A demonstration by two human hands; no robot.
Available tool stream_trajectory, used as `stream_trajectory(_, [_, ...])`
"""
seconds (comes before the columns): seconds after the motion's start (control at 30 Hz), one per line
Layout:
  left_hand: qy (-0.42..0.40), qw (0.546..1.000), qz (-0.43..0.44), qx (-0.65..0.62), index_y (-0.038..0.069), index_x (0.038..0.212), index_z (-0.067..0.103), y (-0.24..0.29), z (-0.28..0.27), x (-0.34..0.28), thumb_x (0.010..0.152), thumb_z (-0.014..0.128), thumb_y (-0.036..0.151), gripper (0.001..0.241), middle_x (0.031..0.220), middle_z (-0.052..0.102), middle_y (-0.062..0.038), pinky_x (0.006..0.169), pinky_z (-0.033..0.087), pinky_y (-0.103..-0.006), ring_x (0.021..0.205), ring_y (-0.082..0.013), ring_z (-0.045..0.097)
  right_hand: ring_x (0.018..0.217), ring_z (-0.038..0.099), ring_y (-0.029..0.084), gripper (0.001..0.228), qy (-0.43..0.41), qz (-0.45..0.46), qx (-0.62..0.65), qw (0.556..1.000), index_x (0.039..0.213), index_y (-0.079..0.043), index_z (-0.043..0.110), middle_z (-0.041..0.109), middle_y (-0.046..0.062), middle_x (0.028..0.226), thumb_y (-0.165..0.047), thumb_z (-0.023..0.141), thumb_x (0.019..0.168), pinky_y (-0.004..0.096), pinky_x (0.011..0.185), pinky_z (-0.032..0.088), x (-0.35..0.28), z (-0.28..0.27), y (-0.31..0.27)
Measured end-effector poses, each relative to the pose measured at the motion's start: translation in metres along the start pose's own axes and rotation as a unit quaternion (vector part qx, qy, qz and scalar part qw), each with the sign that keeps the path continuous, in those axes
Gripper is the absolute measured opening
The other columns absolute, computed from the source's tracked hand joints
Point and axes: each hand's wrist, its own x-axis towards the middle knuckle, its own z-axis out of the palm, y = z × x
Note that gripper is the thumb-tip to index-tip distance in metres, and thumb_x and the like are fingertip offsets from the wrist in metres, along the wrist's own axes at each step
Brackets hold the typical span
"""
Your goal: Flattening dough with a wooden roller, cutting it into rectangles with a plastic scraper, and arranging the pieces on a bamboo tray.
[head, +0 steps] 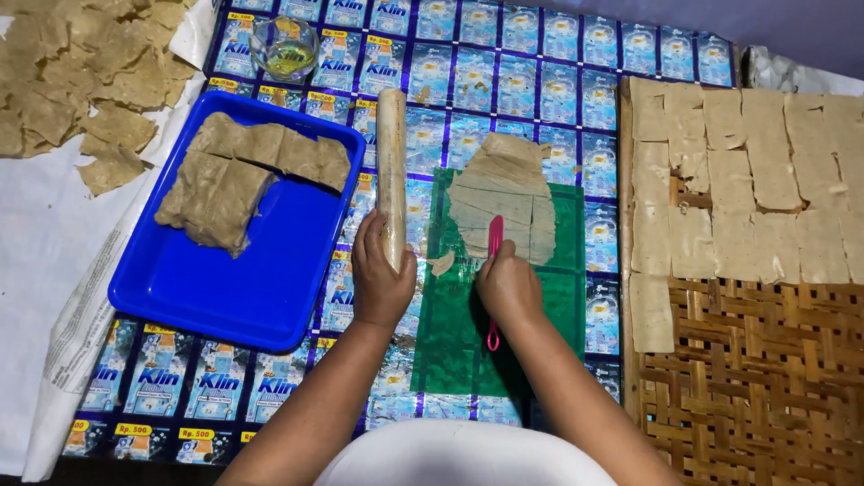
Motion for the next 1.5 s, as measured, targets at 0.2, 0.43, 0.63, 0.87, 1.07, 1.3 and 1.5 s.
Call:
stream_trajectory(0.2, [0.007,1.0,0.017,0.004,0.006,0.139,0.048,-0.006,0.003,0.0,0.091,0.066,0.011,0.052,0.146,0.047,-0.021,0.11,0.044,-0.0579,0.134,-0.0454,0.051,0.097,0.071,0.054,0.028,0.025,-0.027,0.001,0.999,0.11,-0.004,0.051,0.072,0.03,0.093,-0.027,0.038,0.101,0.061,0.085,0.056,0.027,0.001,0.003])
stream_trajectory(0.43, [0.01,1.0,0.02,0.007,0.007,0.139,0.048,-0.005,0.002,0.0,0.091,0.067,0.012,0.052,0.146,0.047,-0.02,0.109,0.046,-0.0568,0.133,-0.0447,0.052,0.094,0.071,0.053,0.027,0.058,-0.043,-0.015,0.997,0.108,-0.005,0.051,0.072,0.028,0.091,-0.029,0.041,0.1,0.062,0.082,0.057,0.072,0.002,0.012])
stream_trajectory(0.63, [-0.005,1.0,0.008,0.003,0.008,0.14,0.047,-0.005,0.001,0.001,0.091,0.067,0.011,0.053,0.147,0.046,-0.02,0.11,0.046,-0.0569,0.134,-0.0448,0.051,0.102,0.068,0.056,0.031,0.053,-0.009,-0.015,0.998,0.117,-0.007,0.056,0.071,0.032,0.099,-0.031,0.043,0.103,0.067,0.083,0.053,0.038,-0.048,0.042])
stream_trajectory(0.87, [-0.014,1.0,-0.003,0.007,0.007,0.141,0.047,0.0,0.001,0.001,0.092,0.067,0.01,0.054,0.148,0.046,-0.021,0.109,0.045,-0.0573,0.135,-0.0457,0.05,0.109,0.068,0.046,0.041,0.062,0.044,-0.125,0.989,0.144,-0.034,0.057,0.068,0.021,0.108,-0.027,0.044,0.106,0.057,0.088,0.058,-0.052,-0.078,0.084])
stream_trajectory(1.07, [-0.004,0.999,0.039,0.02,0.003,0.141,0.044,0.001,0.003,0.0,0.088,0.067,0.005,0.058,0.147,0.045,-0.023,0.113,0.042,-0.0541,0.136,-0.0444,0.049,0.082,0.065,0.029,0.047,0.114,-0.011,-0.217,0.969,0.135,-0.04,0.066,0.06,0.009,0.088,-0.018,0.053,0.096,0.043,0.068,0.056,-0.068,-0.04,0.115])
stream_trajectory(1.3, [-0.002,1.0,0.009,0.012,0.005,0.14,0.049,0.003,0.004,-0.002,0.09,0.066,0.008,0.053,0.147,0.046,-0.022,0.111,0.043,-0.058,0.136,-0.0467,0.048,0.099,0.069,0.036,0.052,0.106,0.005,-0.182,0.977,0.142,-0.041,0.062,0.06,0.012,0.101,-0.017,0.046,0.1,0.047,0.082,0.06,0.015,-0.032,0.11])
stream_trajectory(1.5, [-0.01,1.0,-0.001,0.011,0.005,0.141,0.048,0.002,0.004,0.001,0.091,0.066,0.009,0.053,0.148,0.045,-0.023,0.111,0.044,-0.0574,0.136,-0.0472,0.048,0.101,0.07,0.038,0.044,0.11,-0.023,-0.228,0.967,0.13,-0.044,0.071,0.064,0.015,0.108,-0.022,0.044,0.104,0.05,0.087,0.057,0.099,-0.06,0.096])
